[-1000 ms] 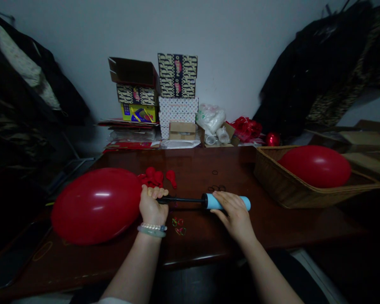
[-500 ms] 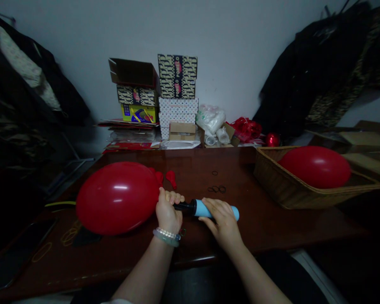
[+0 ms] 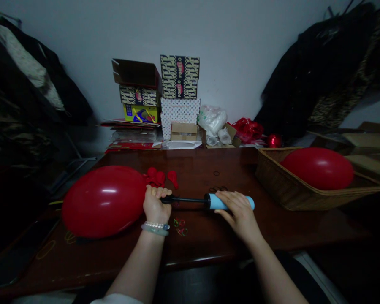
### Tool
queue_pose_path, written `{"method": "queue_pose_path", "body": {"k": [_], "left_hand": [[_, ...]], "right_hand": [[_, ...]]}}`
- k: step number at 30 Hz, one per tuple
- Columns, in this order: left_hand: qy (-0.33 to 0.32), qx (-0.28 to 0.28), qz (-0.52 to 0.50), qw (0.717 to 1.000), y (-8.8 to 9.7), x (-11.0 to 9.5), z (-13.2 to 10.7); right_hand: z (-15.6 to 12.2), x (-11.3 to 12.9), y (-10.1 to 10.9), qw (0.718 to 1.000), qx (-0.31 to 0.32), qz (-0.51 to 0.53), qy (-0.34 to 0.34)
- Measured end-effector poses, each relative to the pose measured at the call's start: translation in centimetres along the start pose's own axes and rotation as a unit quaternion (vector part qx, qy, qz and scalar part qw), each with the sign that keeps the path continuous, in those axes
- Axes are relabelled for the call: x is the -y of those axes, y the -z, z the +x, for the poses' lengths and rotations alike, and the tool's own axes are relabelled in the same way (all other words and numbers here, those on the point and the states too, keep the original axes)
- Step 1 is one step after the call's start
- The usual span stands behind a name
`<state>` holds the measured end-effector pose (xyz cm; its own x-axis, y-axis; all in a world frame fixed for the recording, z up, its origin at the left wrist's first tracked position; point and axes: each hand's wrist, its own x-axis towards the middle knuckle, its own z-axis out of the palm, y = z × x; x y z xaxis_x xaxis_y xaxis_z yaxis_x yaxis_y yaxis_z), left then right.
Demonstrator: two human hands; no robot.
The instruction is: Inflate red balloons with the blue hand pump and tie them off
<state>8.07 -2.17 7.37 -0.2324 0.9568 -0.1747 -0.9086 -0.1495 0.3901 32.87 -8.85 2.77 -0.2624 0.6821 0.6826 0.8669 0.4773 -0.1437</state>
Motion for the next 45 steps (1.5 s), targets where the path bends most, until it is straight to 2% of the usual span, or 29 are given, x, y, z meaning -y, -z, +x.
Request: {"method": "queue_pose_path", "body": {"k": [5, 14, 19, 24, 31, 37, 42, 45], "left_hand": [[-0.002, 0.004, 0.000, 1.000, 0.0, 0.0, -0.3], [0.031, 0.022, 0.019, 0.999, 0.3, 3.2, -1.8], [0.033, 0.030, 0.025, 0.999, 0.4, 4.2, -2.4], [0.022, 0.026, 0.032, 0.999, 0.1, 4.1, -2.6], [-0.002, 0.024, 0.029, 0.999, -0.2, 3.4, -2.6], [0.028, 0.021, 0.037, 0.999, -0.2, 4.2, -3.3], [0.032, 0.021, 0.050, 0.998, 0.0, 4.7, -3.7], [0.028, 0.024, 0.059, 0.998, 0.1, 5.0, -3.9]], "right_hand": [[-0.1, 0.5, -0.3, 1.000, -0.009, 0.012, -0.006], [0.0, 2.9, -1.3, 0.999, -0.011, 0.043, -0.010], [-0.3, 3.8, -2.1, 0.999, -0.001, 0.046, -0.028], [-0.3, 4.6, -2.1, 0.998, 0.002, 0.037, -0.040], [1.0, 7.2, -1.7, 0.998, 0.038, -0.020, -0.053], [1.6, 8.2, -2.9, 0.999, 0.007, -0.020, -0.039], [1.5, 8.3, -3.4, 0.998, -0.039, -0.016, -0.052], [1.6, 8.5, -3.5, 0.997, -0.041, -0.018, -0.056]]}}
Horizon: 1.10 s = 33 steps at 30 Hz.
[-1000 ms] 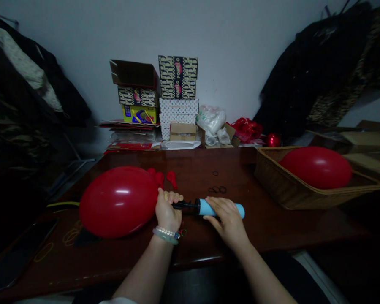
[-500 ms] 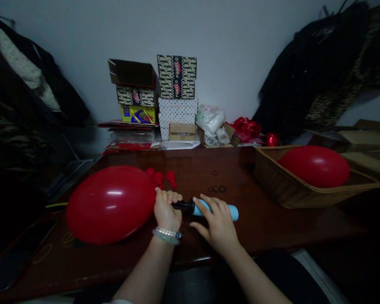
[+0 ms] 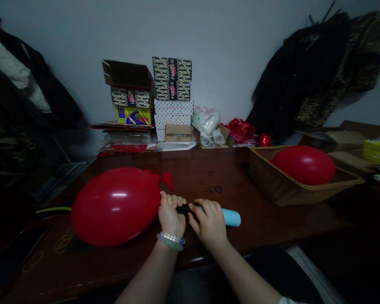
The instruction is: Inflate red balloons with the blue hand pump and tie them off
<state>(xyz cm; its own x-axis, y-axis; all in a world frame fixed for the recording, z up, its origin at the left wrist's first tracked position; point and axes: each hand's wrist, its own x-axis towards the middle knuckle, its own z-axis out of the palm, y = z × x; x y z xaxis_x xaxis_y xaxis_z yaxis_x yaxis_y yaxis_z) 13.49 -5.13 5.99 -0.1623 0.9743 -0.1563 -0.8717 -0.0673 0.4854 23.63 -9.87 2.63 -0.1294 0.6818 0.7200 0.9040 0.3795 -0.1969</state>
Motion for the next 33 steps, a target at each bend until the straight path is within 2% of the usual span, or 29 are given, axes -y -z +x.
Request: {"method": "queue_pose_path", "body": {"k": [3, 6, 9, 12, 17, 21, 23, 26, 33], "left_hand": [[-0.005, -0.018, 0.012, 1.000, 0.2, -0.6, 0.5], [-0.033, -0.062, 0.008, 0.998, 0.3, -2.8, 1.8], [-0.049, -0.042, 0.009, 0.998, 0.3, -5.5, 2.9], [-0.031, -0.013, 0.009, 0.999, 0.2, -6.7, 3.1], [-0.004, 0.001, 0.036, 0.999, -0.4, -6.4, 2.2], [0.006, 0.013, 0.078, 0.997, -0.9, -6.1, 1.9], [0.013, 0.020, 0.104, 0.994, -0.9, -5.8, 1.8], [0.019, 0.037, 0.141, 0.989, -0.7, -5.3, 1.7], [0.067, 0.075, 0.192, 0.976, -0.7, -3.9, 1.2]], "right_hand": [[0.1, -0.5, 0.2, 1.000, 0.013, -0.005, 0.005], [0.3, -2.1, 1.0, 1.000, 0.004, -0.021, 0.001], [1.1, -4.3, 2.5, 0.999, -0.019, -0.047, -0.004], [2.6, -6.2, 4.2, 0.997, -0.029, -0.074, -0.004], [4.8, -8.9, 6.1, 0.982, -0.007, -0.167, -0.087], [4.8, -11.3, 6.3, 0.957, -0.016, -0.222, -0.184], [4.5, -12.4, 5.9, 0.940, -0.001, -0.244, -0.238], [4.0, -13.5, 4.9, 0.913, 0.062, -0.261, -0.308], [3.4, -14.5, 1.8, 0.890, 0.148, -0.267, -0.337]]}}
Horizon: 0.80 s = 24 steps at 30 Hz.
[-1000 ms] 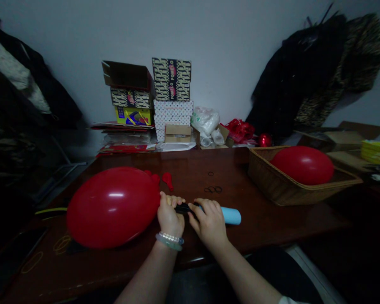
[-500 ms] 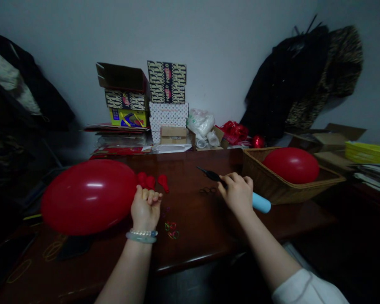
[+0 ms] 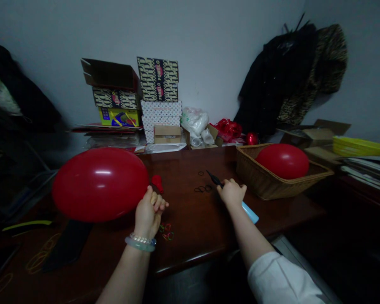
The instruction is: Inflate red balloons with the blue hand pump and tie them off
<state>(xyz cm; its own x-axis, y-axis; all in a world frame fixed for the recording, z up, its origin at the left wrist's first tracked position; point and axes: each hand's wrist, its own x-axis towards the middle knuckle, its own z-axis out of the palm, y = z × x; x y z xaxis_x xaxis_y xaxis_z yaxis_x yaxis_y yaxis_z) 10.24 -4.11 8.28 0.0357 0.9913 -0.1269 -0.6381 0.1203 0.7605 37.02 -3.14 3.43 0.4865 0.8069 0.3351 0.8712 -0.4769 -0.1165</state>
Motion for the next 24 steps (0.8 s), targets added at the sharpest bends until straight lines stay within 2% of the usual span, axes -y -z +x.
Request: {"method": "queue_pose_path", "body": {"k": [6, 14, 20, 24], "left_hand": [[0.022, 0.001, 0.007, 1.000, -0.4, 0.6, 0.0], [0.031, -0.005, 0.007, 0.999, -0.6, 0.8, 0.2], [0.049, 0.028, 0.027, 0.998, 0.0, 1.3, 0.5], [0.084, 0.072, 0.085, 0.990, 0.5, 1.9, 1.0]], "right_hand": [[0.1, 0.5, -2.1, 0.998, 0.049, -0.023, 0.014], [0.5, 0.5, -3.1, 0.998, 0.060, -0.026, 0.013], [0.5, 0.2, -3.4, 0.999, 0.039, -0.007, 0.018], [0.1, 0.5, -2.1, 0.998, -0.010, 0.023, 0.051]]}}
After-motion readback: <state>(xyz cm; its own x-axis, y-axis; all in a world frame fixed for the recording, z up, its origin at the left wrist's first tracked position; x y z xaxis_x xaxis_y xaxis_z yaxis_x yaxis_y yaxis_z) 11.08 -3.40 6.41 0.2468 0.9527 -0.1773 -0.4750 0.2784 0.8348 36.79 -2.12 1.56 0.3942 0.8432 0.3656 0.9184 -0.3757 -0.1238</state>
